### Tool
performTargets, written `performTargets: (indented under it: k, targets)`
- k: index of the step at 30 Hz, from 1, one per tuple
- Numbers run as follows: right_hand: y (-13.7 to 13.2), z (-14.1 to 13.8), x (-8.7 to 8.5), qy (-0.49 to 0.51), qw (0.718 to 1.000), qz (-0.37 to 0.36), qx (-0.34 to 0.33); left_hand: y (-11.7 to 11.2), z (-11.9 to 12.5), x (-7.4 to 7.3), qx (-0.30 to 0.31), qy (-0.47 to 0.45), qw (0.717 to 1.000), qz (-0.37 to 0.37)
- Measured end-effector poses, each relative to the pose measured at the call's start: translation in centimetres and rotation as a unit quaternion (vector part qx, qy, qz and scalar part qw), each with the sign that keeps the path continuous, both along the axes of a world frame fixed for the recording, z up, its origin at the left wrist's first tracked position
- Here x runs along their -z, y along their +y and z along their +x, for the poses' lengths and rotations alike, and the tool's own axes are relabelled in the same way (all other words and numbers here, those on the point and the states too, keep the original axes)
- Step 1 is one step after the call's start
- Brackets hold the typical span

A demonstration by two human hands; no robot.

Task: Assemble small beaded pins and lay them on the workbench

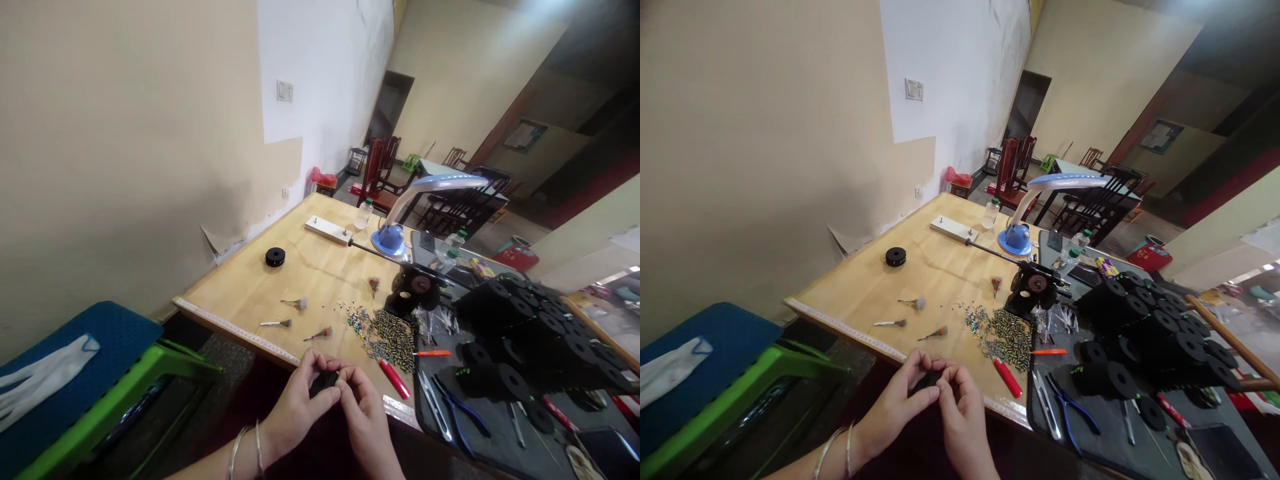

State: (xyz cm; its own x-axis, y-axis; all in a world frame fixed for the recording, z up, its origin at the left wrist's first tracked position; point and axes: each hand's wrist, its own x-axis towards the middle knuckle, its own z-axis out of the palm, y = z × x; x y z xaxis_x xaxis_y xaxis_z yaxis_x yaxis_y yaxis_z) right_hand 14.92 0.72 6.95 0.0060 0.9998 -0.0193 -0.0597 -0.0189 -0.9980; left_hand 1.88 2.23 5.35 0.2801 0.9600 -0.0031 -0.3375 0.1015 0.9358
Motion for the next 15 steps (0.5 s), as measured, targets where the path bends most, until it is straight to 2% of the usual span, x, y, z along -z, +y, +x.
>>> performTargets:
  k: [6, 10, 15]
  targets:
    - [-0.25, -0.18, -0.44, 0.002, 1.000, 0.009, 0.000, -0.35, -0.02, -0.23, -0.033, 0.077, 0.995, 0.056]
    - [-0.32, -0.09, -0.54, 0.000, 1.000, 0.015, -0.004, -0.52, -0.29, -0.48, -0.026, 0.125, 0.986, 0.104]
    - [-0.48, 0.07, -0.25, -0.015, 1.000, 0.019, -0.001, -0.51, -0.47, -0.90, -0.010, 0.148, 0.981, 0.127]
